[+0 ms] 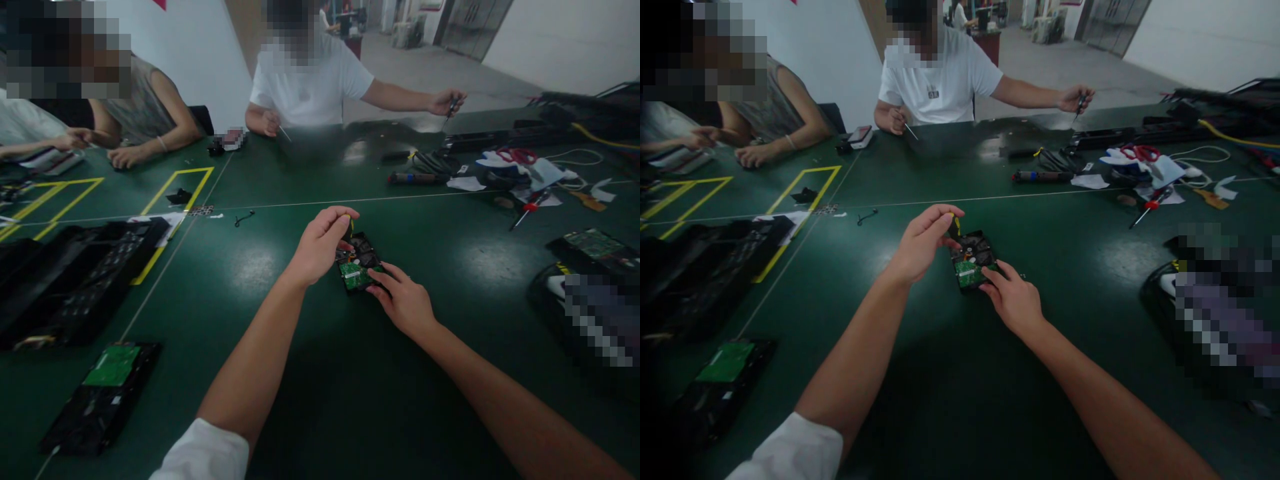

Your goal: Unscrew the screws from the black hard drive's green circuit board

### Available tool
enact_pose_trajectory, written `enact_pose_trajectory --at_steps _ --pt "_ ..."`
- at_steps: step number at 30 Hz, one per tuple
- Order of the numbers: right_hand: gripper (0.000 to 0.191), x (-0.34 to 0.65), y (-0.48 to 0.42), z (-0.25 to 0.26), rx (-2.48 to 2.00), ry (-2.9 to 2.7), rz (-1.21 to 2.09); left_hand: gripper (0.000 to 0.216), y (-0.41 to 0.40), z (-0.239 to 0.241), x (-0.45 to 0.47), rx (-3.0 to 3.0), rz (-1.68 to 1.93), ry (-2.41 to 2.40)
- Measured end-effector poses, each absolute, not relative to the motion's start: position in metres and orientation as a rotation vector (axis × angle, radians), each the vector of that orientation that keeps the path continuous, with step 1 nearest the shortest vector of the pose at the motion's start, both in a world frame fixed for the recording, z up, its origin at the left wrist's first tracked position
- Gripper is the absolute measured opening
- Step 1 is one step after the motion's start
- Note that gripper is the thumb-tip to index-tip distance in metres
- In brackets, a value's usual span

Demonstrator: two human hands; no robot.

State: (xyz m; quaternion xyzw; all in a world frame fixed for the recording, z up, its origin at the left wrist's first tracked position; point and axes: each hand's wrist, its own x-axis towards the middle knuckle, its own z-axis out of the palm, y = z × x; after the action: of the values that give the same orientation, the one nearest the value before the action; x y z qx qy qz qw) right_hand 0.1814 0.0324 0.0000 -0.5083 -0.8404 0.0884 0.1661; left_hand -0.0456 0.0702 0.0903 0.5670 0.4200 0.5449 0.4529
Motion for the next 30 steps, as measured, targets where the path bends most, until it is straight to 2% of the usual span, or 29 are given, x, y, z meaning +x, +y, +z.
enact_pose_trajectory --at_steps 20,30 --pt "0.048 0.180 0.038 -0.001 -1.459 -2.401 0.209 0.023 0.075 0.080 -0.046 1.423 1.457 1.075" --pt "0.041 0.178 0.034 0.003 -1.115 -2.526 0.265 0.025 0.069 0.088 -0.043 1.381 1.424 1.051"
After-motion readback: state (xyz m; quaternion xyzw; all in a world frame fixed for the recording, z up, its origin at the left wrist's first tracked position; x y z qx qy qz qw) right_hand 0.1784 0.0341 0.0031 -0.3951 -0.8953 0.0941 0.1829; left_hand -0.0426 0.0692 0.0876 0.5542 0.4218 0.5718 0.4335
